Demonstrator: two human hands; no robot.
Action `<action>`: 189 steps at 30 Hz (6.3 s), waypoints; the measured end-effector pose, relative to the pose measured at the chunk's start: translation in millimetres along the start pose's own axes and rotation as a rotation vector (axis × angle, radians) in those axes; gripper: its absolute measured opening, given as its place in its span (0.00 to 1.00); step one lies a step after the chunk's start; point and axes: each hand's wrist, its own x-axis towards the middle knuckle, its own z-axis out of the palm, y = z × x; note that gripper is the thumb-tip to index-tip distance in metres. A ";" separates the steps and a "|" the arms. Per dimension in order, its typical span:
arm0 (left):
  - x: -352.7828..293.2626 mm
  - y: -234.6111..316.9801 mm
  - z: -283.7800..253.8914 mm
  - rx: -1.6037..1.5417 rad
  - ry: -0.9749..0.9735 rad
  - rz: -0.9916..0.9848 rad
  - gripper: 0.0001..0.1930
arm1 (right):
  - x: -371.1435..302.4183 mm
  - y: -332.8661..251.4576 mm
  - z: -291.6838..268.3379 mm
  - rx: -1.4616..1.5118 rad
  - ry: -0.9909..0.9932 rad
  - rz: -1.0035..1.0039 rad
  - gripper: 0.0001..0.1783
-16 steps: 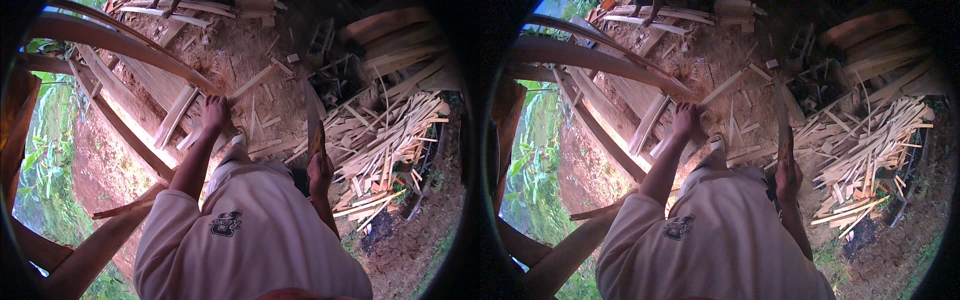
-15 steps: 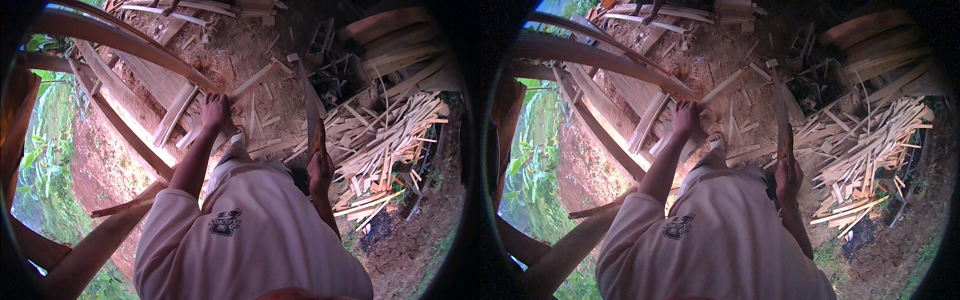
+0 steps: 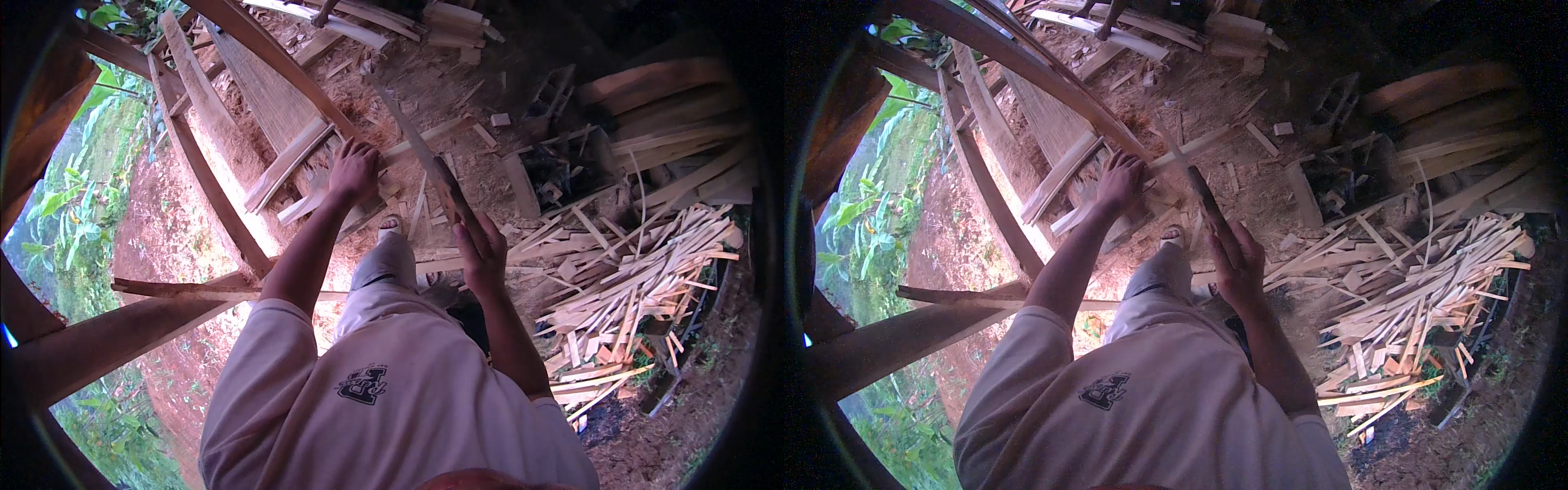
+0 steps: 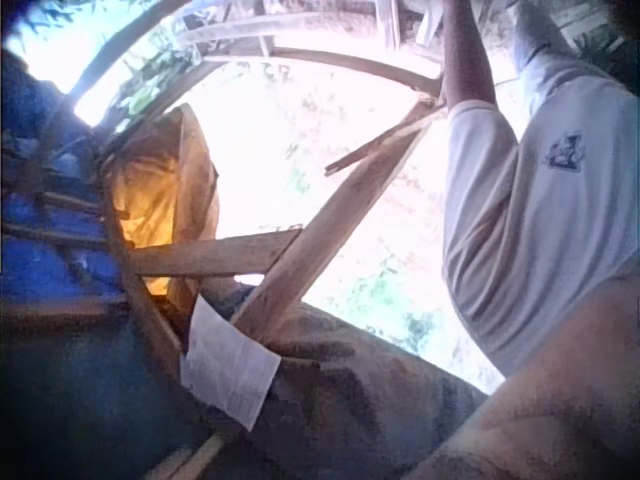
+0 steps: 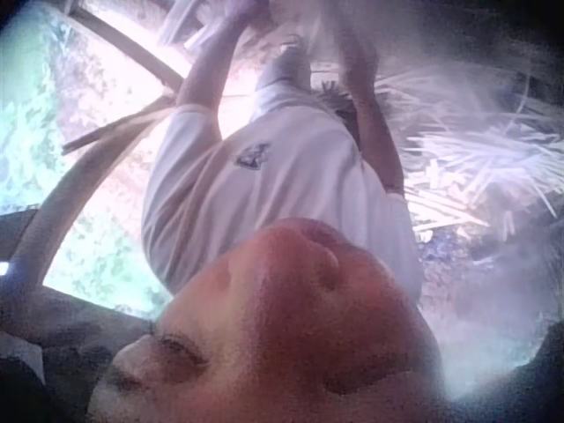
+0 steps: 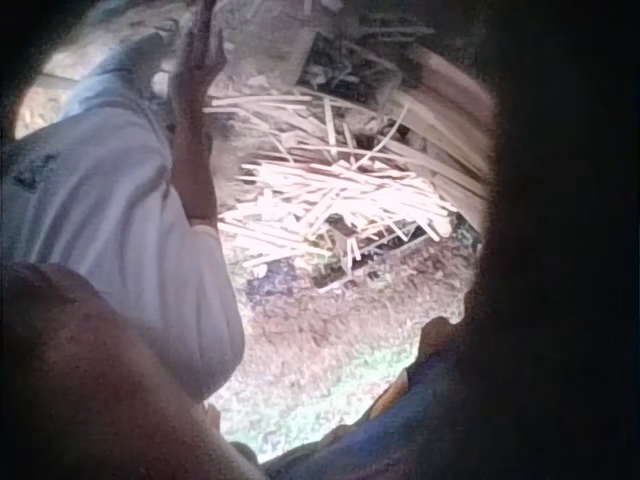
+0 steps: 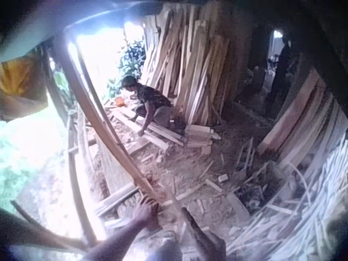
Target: The person selects thin wooden strips from a pile, positions them on a sawhorse, and splits them lengthwise using a machete. The person repeatedly picks up new strips, aligns them, and strikes them to produce thinner pieces.
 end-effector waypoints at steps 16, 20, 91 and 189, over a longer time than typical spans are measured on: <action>-6.6 2.3 -2.2 0.037 0.023 0.076 0.12 | 2.0 30.3 45.4 0.189 -0.013 0.031 0.09; -5.4 6.2 -2.5 0.021 0.124 0.092 0.13 | 23.1 32.7 53.6 0.168 -0.051 0.071 0.11; 0.5 8.0 -10.6 0.036 -0.169 -0.110 0.12 | -7.1 48.8 61.4 -0.027 -0.090 -0.075 0.05; 5.3 2.6 -4.0 0.051 -0.123 -0.083 0.13 | -136.1 -23.3 -30.6 -0.253 -0.005 0.045 0.05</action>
